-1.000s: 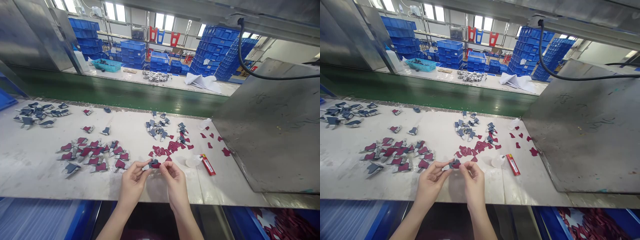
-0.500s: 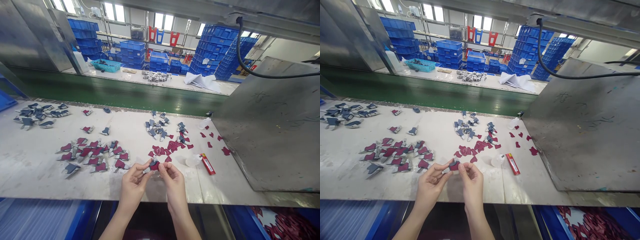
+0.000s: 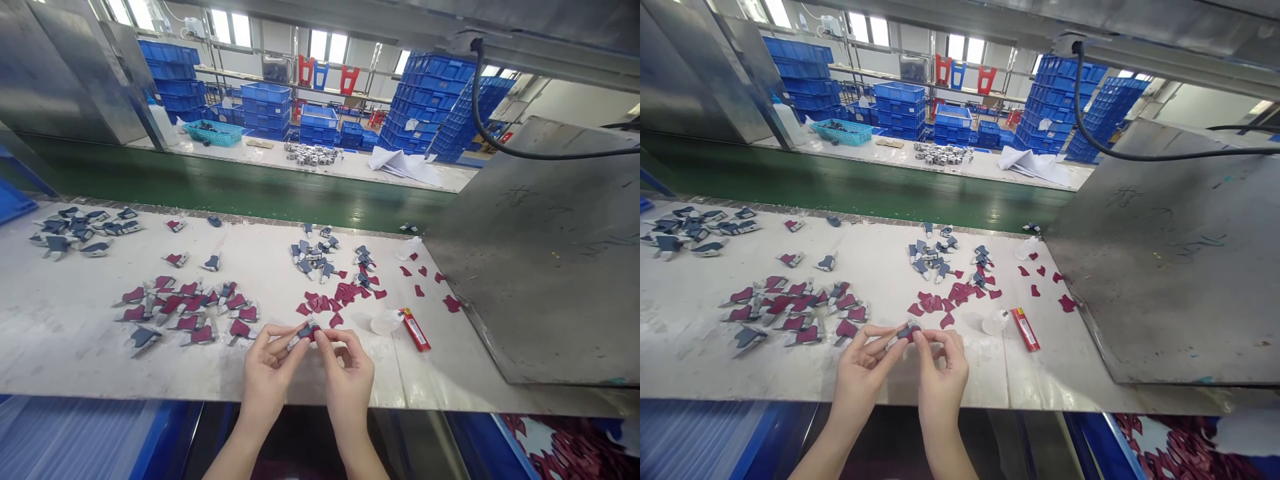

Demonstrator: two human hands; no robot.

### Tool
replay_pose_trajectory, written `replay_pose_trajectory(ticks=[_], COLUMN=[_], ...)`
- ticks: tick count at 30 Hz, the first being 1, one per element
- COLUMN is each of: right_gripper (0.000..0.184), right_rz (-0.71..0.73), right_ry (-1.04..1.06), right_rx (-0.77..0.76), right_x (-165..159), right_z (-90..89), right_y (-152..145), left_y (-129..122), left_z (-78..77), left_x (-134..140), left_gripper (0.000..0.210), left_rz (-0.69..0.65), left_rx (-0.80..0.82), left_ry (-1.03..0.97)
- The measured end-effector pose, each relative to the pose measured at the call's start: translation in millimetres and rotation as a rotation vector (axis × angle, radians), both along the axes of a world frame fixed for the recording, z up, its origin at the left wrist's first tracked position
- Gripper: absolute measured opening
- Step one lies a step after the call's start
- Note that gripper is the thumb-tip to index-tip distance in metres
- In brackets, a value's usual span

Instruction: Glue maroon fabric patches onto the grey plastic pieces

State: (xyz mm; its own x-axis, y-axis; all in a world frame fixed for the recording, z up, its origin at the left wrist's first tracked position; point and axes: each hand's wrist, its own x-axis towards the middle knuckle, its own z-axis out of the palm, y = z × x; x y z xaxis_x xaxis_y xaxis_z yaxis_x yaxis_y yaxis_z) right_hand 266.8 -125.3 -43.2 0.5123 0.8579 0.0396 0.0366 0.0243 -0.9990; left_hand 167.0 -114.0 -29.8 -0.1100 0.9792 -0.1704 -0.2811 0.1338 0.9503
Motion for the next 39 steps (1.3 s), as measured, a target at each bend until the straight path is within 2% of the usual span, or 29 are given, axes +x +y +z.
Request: replay_pose_trajectory(ticks=[3,6,8,9,14,20,26,33,35,39], right_gripper=[0.023,0.030,0.023,0.020,0.016,0.013,0.010,0.023,0.027,0.022], right_rz=[0.062,0.327,0.469,0.492,0.444,0.340,0.247,0.392,0.402,0.371], right_ry=[0.049,0.175,0.184,0.170,0.105,0.037,0.106,0.095,0.094,0.086], right_rx=[0.026,0.005,0.061,0.107,0.251,0.274,0.269,0.237,0.245,0.196], right_x=[9.3,22.8,29.4,31.1,26.5,15.7,8.3,16.6,18.4,16.9], right_z=[-0.3,1.5,4.0,5.4,10.8,11.4,15.6,14.0,12.8,13.1], right_y=[0.5,2.3,2.7,2.5,-2.6,-7.8,-7.9,-5.4,-4.8,-3.2], left_y=[-0.2,-0.6,-1.4,-2.1,-7.5,-14.7,-21.8,-20.6,-20.2,-20.2], left_z=[6.7,15.3,20.8,23.3,32.2,39.6,41.2,42.8,41.6,34.9], left_x=[-2.4,-5.4,-6.7,-7.3,-8.3,-5.0,3.6,3.4,3.1,3.6], left_gripper=[0.041,0.046,0.048,0.048,0.043,0.041,0.041,0.046,0.047,0.044], left_rz=[-0.039,-0.084,-0.111,-0.126,-0.169,-0.117,-0.048,0.008,0.010,0.006], left_rx=[-0.011,-0.022,-0.026,-0.028,-0.050,-0.074,-0.007,-0.018,-0.019,-0.005], left_ry=[-0.057,-0.115,-0.136,-0.143,-0.153,-0.137,-0.126,-0.108,-0.095,-0.073])
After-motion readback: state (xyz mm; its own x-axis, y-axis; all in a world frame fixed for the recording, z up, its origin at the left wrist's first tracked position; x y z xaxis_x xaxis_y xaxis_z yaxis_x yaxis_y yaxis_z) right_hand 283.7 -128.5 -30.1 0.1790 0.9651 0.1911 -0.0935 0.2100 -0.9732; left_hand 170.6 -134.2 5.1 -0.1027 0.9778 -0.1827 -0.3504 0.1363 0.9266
